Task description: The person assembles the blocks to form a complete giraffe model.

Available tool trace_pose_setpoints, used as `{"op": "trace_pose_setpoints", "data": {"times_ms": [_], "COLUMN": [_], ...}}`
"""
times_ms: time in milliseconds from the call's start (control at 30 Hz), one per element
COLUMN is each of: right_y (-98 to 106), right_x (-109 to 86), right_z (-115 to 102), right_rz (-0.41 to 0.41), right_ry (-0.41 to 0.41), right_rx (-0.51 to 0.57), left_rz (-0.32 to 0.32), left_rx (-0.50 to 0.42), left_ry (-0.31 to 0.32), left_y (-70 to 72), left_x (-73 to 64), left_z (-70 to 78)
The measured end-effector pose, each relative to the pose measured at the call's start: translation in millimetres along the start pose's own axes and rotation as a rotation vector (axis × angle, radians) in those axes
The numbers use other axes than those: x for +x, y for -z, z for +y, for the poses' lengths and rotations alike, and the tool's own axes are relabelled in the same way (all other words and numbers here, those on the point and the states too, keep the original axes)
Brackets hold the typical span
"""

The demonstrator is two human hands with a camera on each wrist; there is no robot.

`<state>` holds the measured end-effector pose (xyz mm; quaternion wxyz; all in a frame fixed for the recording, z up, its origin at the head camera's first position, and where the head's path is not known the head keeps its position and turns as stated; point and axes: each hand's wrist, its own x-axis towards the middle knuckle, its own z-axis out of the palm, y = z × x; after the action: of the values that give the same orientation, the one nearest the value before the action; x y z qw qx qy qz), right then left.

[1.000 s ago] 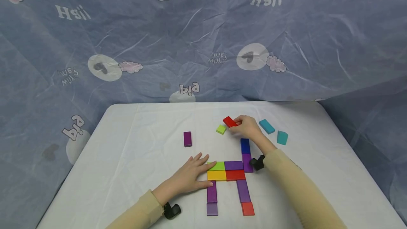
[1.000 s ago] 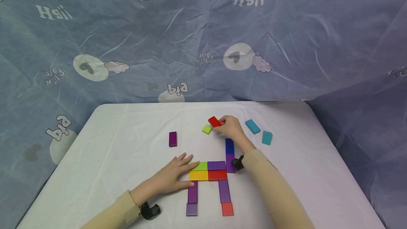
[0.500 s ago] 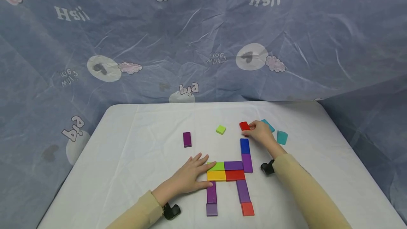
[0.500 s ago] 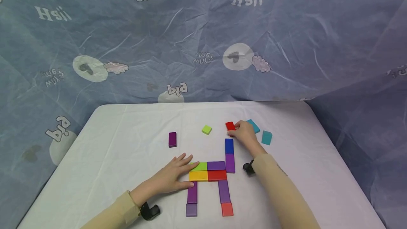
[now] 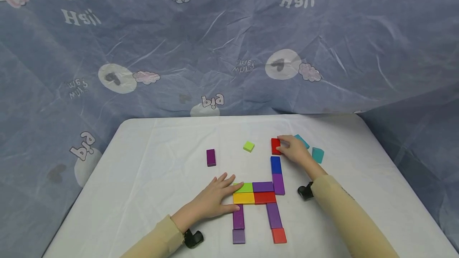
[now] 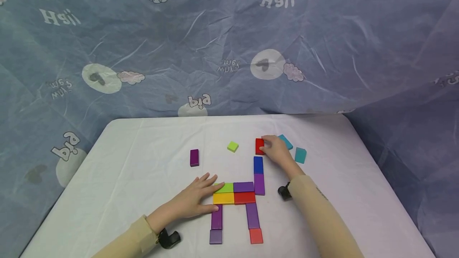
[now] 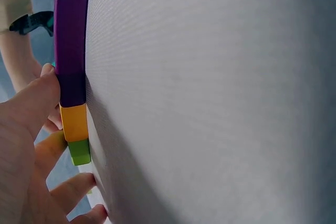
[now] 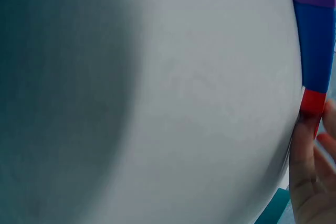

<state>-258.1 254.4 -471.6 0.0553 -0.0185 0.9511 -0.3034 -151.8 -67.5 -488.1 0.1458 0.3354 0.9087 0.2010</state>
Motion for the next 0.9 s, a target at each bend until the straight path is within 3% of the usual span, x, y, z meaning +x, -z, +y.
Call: {"op": "trace_pose_setpoints", "data": {"times_ms": [900], "right_y": [-1.9], "right_x": [-4.4], "right_z": [3.0], "right_rz": [-0.057], "right_ry": [0.02], "right_rx": [0.029], "left_rz": [0.008], "left_rx": [0.003], "left_ry": [-0.005], "left_y": [-0.1], "left_x": [-1.1], "left_z": [0.9]}}
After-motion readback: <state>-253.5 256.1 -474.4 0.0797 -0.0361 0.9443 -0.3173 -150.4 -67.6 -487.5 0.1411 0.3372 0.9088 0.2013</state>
